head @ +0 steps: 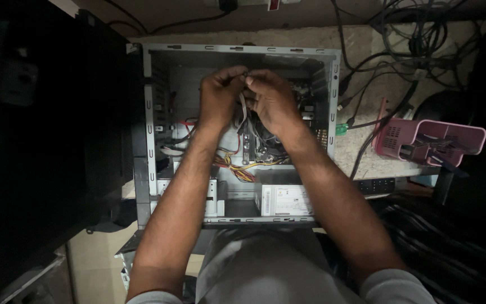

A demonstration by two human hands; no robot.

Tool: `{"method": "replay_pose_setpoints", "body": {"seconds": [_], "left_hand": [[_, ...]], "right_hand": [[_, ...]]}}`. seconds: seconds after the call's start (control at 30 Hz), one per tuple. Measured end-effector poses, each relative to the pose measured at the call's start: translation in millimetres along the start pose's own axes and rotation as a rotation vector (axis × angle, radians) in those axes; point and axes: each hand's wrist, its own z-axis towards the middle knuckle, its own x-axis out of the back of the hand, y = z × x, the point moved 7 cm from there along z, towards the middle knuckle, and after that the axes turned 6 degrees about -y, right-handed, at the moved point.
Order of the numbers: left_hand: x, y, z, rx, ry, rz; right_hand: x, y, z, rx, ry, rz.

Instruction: The person works inside an open desktop computer case on a cluttered workbench, using a screwdriver to loosen or tighten components and connecting cables to the motherboard. They then handle a RAM module, holding and turning it in their hands.

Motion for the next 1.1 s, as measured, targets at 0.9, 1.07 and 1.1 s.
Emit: {"method": "replay_pose_setpoints", "body": {"seconds": [0.9,1.07,1.1], "left_hand": [[1.2,-2.8,-9.9,0.178,0.021,-0.181],[-7.7,1.5,-16.0,0.192,0.04,-0.312],[-8.4,2.9,-17.7,0.193,0.054,-0.343]], "right_hand": [[-6.7,-5.1,-14.1,0.034,0.194,-0.158],[-19.5,-14.3,-30.1,0.068,0.348,-0.406],[-23.5,-18.4,-34.8,0.13,0.367,-0.431]]}}
